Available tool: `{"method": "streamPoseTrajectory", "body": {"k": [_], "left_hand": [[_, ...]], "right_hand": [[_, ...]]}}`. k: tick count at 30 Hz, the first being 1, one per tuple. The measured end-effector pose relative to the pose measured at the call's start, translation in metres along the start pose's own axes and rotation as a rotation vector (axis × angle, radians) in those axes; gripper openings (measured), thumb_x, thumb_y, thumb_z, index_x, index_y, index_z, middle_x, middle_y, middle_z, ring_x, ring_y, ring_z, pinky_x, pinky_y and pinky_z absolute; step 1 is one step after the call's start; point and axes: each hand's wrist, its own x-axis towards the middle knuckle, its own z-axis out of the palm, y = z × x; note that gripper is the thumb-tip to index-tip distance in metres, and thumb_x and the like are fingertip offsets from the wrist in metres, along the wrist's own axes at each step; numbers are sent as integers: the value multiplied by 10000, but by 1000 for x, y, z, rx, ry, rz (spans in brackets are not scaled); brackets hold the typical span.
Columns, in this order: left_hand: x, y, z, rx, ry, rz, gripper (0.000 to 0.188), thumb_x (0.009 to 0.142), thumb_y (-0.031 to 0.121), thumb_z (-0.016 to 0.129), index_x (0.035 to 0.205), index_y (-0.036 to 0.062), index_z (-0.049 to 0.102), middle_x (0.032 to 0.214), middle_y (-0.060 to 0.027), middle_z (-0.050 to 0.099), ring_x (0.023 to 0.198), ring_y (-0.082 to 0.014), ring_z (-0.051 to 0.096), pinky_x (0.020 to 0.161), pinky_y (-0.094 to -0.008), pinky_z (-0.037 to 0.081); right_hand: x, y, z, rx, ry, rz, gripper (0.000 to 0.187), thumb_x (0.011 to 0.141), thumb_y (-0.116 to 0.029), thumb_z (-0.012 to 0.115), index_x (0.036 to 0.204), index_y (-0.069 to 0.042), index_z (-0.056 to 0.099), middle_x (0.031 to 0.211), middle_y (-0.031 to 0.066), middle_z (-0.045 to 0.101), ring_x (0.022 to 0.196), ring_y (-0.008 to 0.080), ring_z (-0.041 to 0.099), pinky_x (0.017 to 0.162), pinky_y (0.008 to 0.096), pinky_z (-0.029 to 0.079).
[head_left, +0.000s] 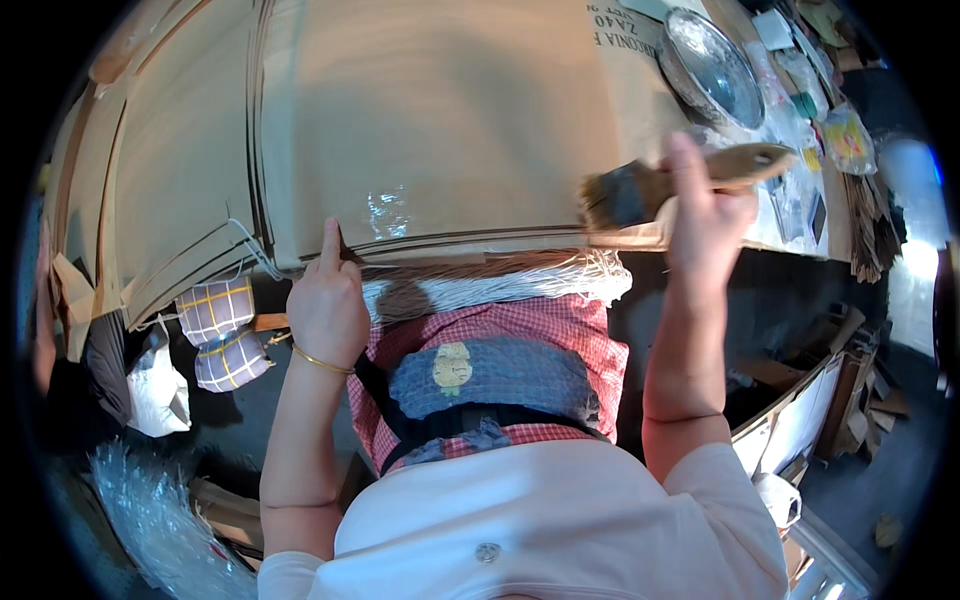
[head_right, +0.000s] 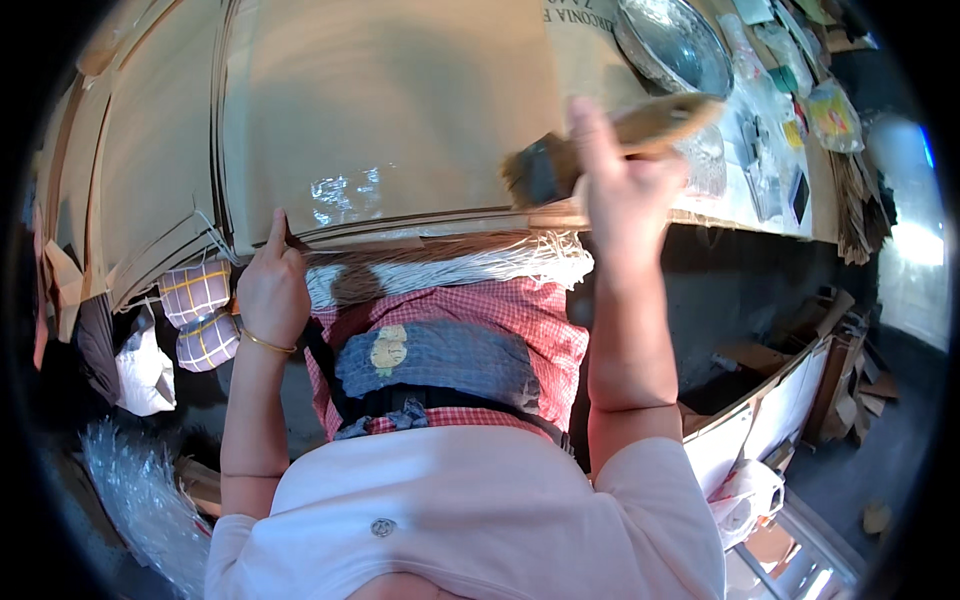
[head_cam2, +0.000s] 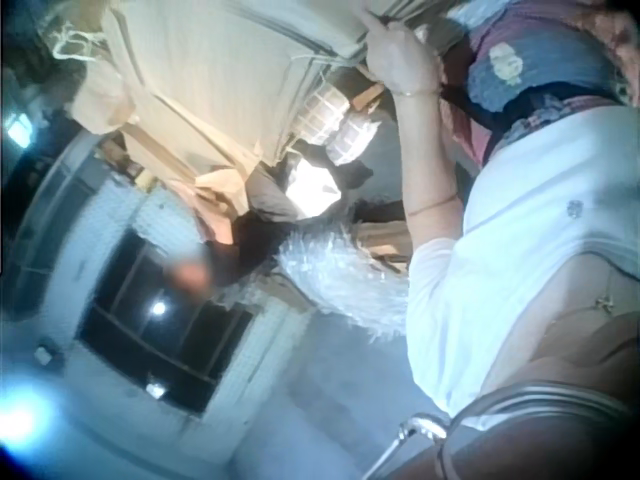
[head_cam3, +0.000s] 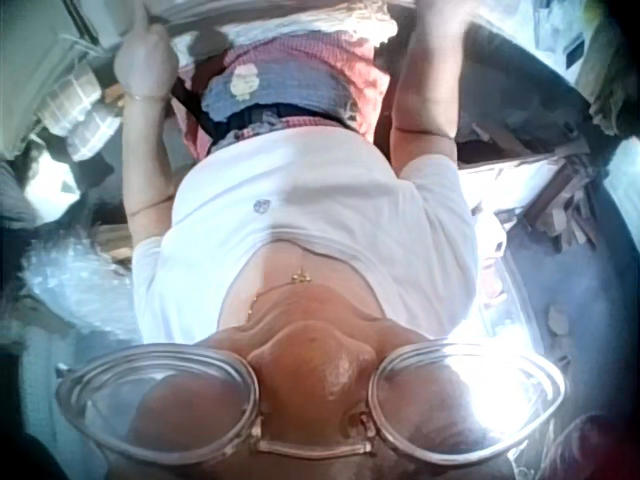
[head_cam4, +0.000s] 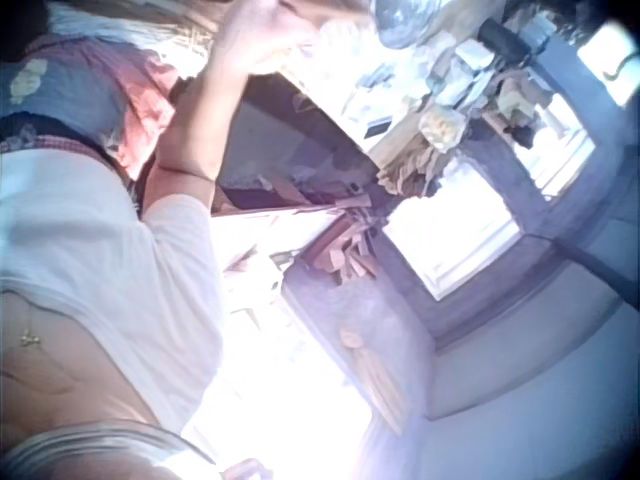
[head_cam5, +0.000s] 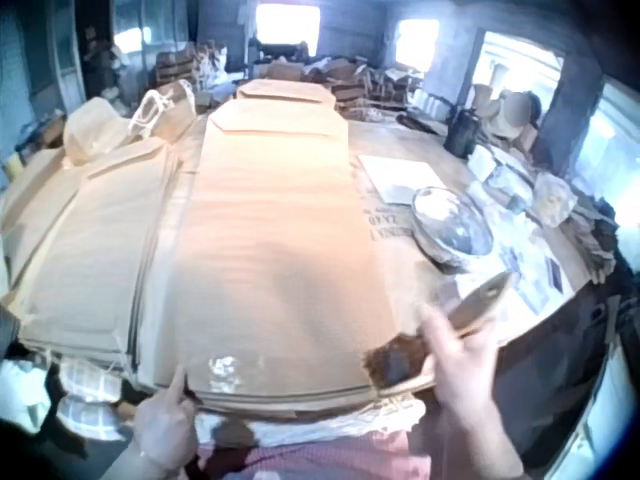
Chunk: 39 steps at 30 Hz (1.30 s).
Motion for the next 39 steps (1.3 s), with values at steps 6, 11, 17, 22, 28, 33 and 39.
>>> {"method": "streamPoseTrajectory", "body": {"k": [6, 11, 17, 22, 28, 33, 39], "left_hand": [[0, 2, 0, -47, 3, -4, 28, 663, 7, 576, 641, 1, 560, 1311, -229, 467, 769, -274, 630, 662, -350, 521], [-4, 2, -24, -354, 17, -9, 53, 741, 9, 586, 691, -8, 584, 1219, -228, 537, 741, -273, 627, 630, -338, 495], [-28, 11, -110, -1082, -85, 239, 101, 818, 49, 584, 759, -29, 611, 763, -137, 615, 614, -232, 580, 554, -296, 441], [-27, 6, -136, -792, 171, 72, 44, 800, -12, 587, 790, -45, 614, 649, -87, 568, 563, -205, 536, 527, -278, 405], [8, -34, -90, -749, 197, 34, 121, 786, -18, 623, 903, -2, 649, 687, -72, 554, 603, -156, 508, 559, -258, 395], [47, -58, 3, -889, 104, -72, 76, 765, 12, 667, 831, -22, 655, 701, -79, 583, 647, -130, 558, 596, -250, 433], [40, -47, 8, -633, 228, -76, 111, 706, 51, 707, 795, 12, 653, 806, -68, 590, 759, -205, 581, 674, -311, 454]], "right_hand": [[79, 50, -89, -299, 58, -522, 144, 816, -89, 683, 929, 0, 690, 724, 41, 638, 601, 138, 546, 565, 255, 434], [77, 106, -135, -967, -441, -558, 285, 815, 47, 577, 1076, -49, 639, 924, 145, 612, 827, 264, 601, 709, 321, 475], [-46, 33, -39, -68, -682, -194, 339, 789, 17, 611, 1127, -7, 598, 1037, 118, 630, 937, 243, 606, 812, 345, 485], [-90, 36, -11, 360, -1145, -241, 186, 842, -63, 590, 1014, -12, 641, 881, 72, 625, 770, 184, 552, 702, 330, 451], [-7, 31, -54, 60, -744, 73, 138, 807, -11, 620, 929, -3, 683, 708, 41, 607, 653, 94, 542, 595, 235, 437], [8, 79, -24, 39, -733, 549, 102, 761, -41, 658, 846, 16, 649, 662, 42, 599, 612, 94, 537, 622, 224, 451], [-6, 117, -9, -129, -561, -95, 92, 755, -18, 658, 814, -20, 587, 594, -23, 480, 508, 61, 471, 455, 196, 362]]}}
